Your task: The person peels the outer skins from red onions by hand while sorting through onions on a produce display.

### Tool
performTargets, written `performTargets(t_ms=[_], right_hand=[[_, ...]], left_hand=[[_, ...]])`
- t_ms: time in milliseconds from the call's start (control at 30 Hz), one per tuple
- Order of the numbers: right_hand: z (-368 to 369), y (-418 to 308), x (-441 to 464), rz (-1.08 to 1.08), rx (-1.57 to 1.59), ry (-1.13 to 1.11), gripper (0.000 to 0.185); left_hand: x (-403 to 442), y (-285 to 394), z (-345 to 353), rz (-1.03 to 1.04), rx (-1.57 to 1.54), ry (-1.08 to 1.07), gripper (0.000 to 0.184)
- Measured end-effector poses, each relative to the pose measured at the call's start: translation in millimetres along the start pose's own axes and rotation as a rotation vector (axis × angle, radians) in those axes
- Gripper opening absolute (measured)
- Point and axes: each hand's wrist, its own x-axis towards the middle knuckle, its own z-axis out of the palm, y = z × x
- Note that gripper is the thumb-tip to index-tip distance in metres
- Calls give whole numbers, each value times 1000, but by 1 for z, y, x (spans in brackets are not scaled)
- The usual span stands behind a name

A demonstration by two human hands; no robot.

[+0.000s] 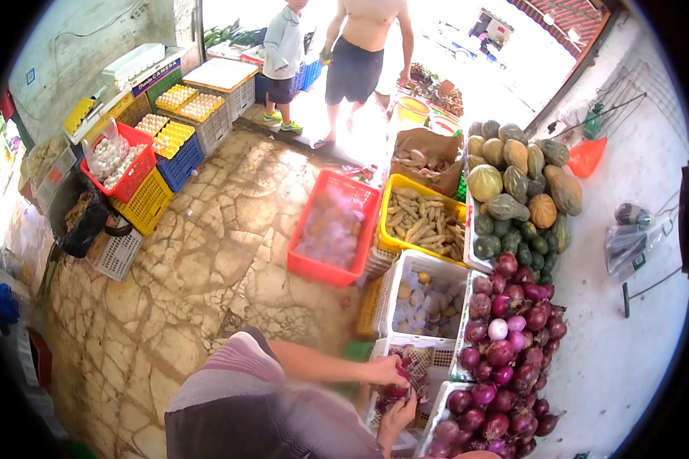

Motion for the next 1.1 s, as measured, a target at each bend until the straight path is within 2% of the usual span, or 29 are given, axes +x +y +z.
performTargets(t_ms=[167,200,267,333,367,400,433,467,500,533,600,667,700,800,900,933,1000,1100], right_hand=[[-10,23,8,206,-6,-29,30],[-12,28,12,191,19,-8,30],[-13,43,17,128,54,120,31],[-24,50,21,215,-9,67,29],[-21,60,21,246,82,65,31],[-21,56,22,221,70,113,31],[-24,56,23,340,57,138,31],[-23,88,15,324,30,210,31],[-29,104,2,411,56,244,30],[-34,81,7,558,140,273,31],[-34,109,-17,490,120,305,32],[-32,142,-41,364,-107,296,34],[-33,124,-42,535,-38,310,35],[-23,91,-16,631,305,350,36],[-21,22,-2,551,704,290,46],[-23,-1,5,508,819,279,49],[-23,-12,10,461,781,284,51],[-26,5,8,402,600,249,55]], left_hand=[[12,-13,5,-74,-51,-92,78],[12,-15,6,-85,-70,-101,79],[43,-53,20,117,-74,-112,73],[25,-17,2,-39,-240,-374,64],[12,1,-2,-129,-275,-288,53],[16,-5,-4,-134,-424,-414,47],[23,-15,-4,-156,-568,-543,41],[21,-16,-2,-245,-777,-629,49],[19,-17,2,-355,-975,-706,56],[19,1,-10,-365,-1064,-732,63],[10,5,-5,-481,-1017,-496,59],[9,17,-5,-603,-1026,-436,59],[0,33,-6,-508,-1034,-438,57],[31,35,-2,-492,-1059,-329,55],[39,22,9,-495,-1112,-468,57],[37,19,14,-482,-1075,-446,58],[31,19,24,-448,-1002,-401,61],[26,23,25,-539,-942,-550,66]])
